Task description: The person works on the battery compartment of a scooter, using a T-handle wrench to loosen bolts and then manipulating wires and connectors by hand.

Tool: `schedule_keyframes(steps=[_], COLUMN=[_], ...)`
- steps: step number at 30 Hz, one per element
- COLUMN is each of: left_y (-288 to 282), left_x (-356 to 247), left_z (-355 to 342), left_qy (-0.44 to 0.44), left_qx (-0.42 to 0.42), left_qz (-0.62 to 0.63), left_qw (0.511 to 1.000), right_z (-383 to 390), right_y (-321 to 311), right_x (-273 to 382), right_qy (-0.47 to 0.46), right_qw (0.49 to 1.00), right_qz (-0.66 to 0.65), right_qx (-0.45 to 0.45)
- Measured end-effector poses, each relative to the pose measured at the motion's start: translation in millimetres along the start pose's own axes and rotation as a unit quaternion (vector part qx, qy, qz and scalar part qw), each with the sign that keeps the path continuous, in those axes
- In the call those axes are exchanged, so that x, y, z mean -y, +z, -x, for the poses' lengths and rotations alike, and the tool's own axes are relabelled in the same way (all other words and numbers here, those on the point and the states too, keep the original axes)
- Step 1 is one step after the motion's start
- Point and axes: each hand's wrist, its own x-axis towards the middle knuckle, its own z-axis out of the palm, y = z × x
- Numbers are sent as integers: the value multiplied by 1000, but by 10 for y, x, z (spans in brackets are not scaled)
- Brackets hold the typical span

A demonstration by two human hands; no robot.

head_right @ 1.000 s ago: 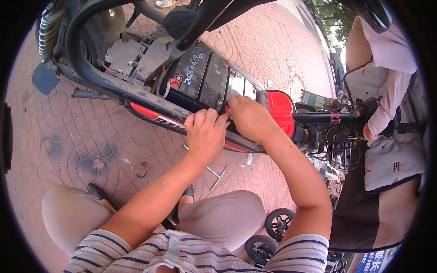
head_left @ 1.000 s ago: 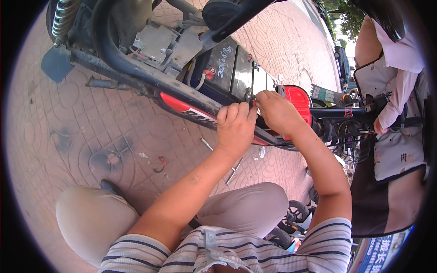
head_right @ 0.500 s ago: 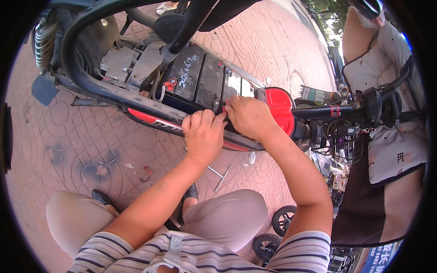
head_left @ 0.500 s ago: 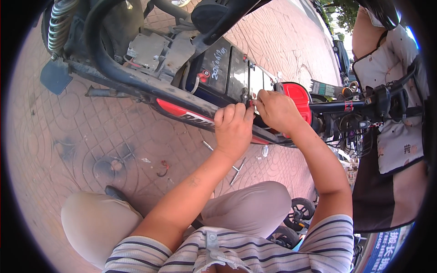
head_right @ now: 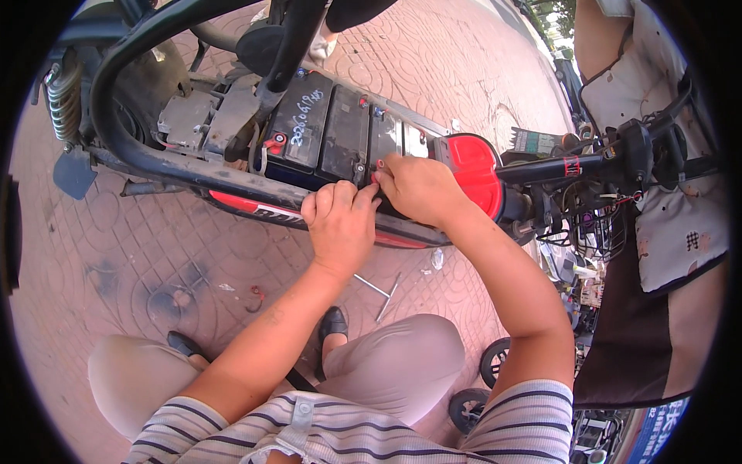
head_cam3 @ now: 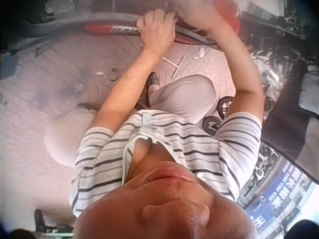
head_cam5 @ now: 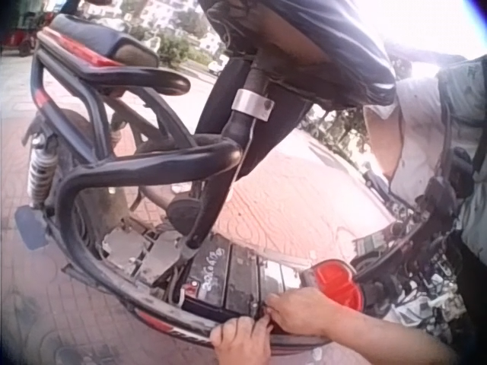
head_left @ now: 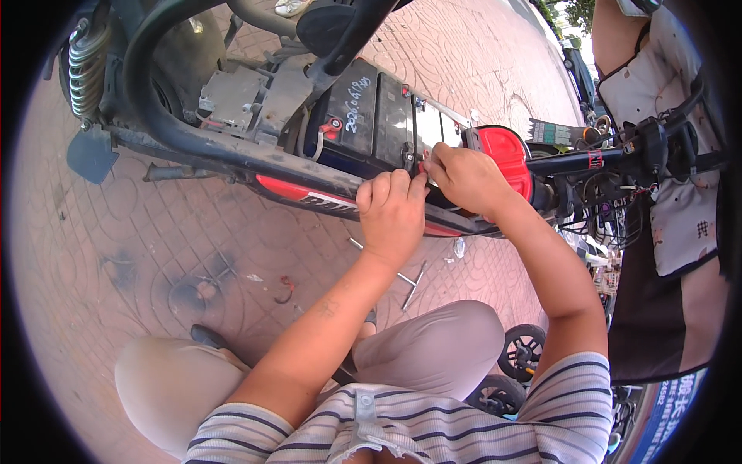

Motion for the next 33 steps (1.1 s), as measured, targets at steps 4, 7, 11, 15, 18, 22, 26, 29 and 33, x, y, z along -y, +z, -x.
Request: schedule_keyframes(steps=[4,7,11,15,18,22,26,29,33], left_y=[-10,8,16,13,20,14,2,-16,12], left_x=[-10,-9,-12,-7,-11,0,-5,-21,-2], left_z=[-2,9,7,3,0,6,3,-8,7], left_qy=[1,3,4,6,6,7,6,5,1], left_qx=[0,0,-3,-6,-6,0,2,6,5], left_qz=[-8,-8,-16,-14,-15,-13,-15,-16,-10], left_qw=[1000,1000,1000,1000,1000,1000,1000,1000,1000], right_z=[-25,-64,-74,-73,-39,-16,35,48,19], right_y=[9,-16,1,-57,15,-11,-90,-14,21], right_x=[-31,-34,-52,14,-65,-57,-52,-110,-100], right_qy=[-7,-29,-81,-48,-49,-20,4,-33,-75], right_qw=[999,998,994,993,996,999,999,995,993], right_qz=[-29,10,68,80,57,28,-41,-80,-58], right_qx=[14,54,28,66,45,30,3,-44,-74])
